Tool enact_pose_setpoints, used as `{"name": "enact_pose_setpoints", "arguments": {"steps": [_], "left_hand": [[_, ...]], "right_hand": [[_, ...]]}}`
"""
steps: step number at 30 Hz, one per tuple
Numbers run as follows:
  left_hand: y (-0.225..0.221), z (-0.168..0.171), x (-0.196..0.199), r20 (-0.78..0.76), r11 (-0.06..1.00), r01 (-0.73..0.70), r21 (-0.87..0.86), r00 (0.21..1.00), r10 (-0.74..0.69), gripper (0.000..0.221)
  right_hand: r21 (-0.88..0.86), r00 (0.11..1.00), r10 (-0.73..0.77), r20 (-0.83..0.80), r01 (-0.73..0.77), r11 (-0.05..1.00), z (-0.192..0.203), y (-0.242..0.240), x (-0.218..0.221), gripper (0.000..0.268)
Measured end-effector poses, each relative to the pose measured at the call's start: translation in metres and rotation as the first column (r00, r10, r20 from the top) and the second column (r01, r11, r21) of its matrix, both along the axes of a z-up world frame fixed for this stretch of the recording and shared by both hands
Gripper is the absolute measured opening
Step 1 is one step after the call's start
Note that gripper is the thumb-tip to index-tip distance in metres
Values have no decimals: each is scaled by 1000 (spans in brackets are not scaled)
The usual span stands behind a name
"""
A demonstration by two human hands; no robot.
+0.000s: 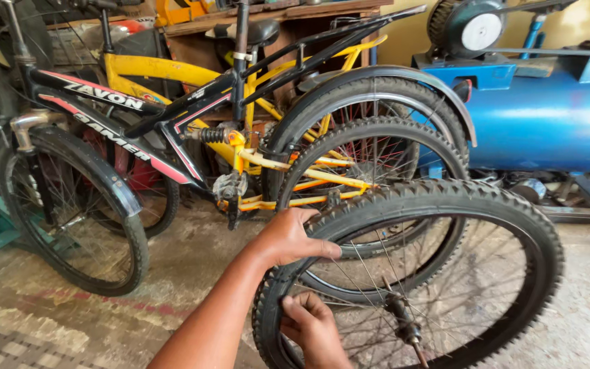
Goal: The person checks a bicycle tire and tube by hand while sitting on the floor, pulling the tube out from the tire and reaching for a small container of parts.
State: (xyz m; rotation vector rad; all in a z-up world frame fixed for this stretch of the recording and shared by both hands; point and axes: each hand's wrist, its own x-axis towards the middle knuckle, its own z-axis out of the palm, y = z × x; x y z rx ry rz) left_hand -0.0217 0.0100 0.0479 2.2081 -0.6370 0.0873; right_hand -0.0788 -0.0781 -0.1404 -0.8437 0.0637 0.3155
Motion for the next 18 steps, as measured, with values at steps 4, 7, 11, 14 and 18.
{"name": "enact_pose_setpoints", "arguments": {"steps": [4,7,11,14,18], "left_hand": [[-17,1,3,174,1000,21,-1,985,-20,65],[-16,-1,-7,271,993,-104,49,959,87,64],[-4,-4,-18,194,979,-200,42,963,189,60],[4,-9,-27,174,975,-216,41,963,206,62],[16,-7,-42,169,990,-142,-19,975,144,59]], "right_hand": [[-127,961,-213,-177,192,973,11,-14,-11,26],[-253,908,-419,17,409,876,27,-42,-18,33],[-358,716,-494,493,684,635,80,-113,-10,29],[-328,344,-235,909,939,105,144,-171,4,39],[-407,459,298,837,886,-222,215,-217,4,93]]}}
